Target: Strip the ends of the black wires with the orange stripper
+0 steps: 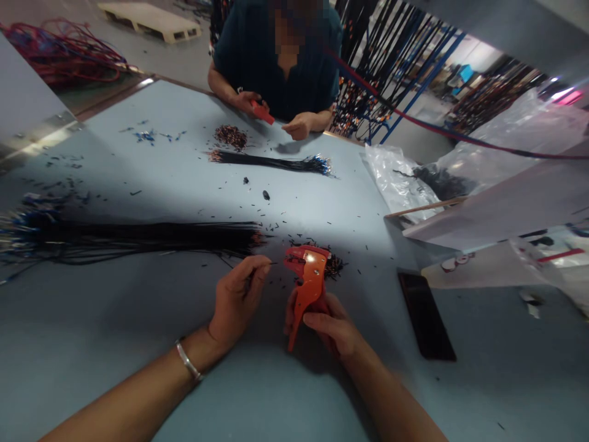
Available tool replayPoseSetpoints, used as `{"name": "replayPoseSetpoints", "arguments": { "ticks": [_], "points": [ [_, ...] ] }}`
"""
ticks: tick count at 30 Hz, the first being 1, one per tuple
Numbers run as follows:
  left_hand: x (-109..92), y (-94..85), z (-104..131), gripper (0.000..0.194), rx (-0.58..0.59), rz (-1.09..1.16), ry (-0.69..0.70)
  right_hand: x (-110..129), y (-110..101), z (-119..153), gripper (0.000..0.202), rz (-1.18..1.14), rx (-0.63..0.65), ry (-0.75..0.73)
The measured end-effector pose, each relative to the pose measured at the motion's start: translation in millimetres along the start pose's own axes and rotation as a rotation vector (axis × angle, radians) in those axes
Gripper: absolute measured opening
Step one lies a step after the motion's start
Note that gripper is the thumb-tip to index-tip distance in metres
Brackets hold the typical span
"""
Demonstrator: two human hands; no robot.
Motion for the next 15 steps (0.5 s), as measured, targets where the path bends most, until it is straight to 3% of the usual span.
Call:
{"name": "replayPoseSetpoints", "arguments": {
  "ticks": [15],
  "points": [
    [-0.2,8.1,-1.6,0.015,0.062,-0.023,0.010,-7.5,2.6,3.7,0.034,-0.040,0.032,0.082]
  ]
}}
Point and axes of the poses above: each hand's wrist, its own z-axis away from the middle knuckle, its own y-axis out of the palm, x = y × z, the point moved 10 cm from there along -z, towards the middle knuckle, and after that the axes turned 8 degrees about x, right-handed, at the moved point
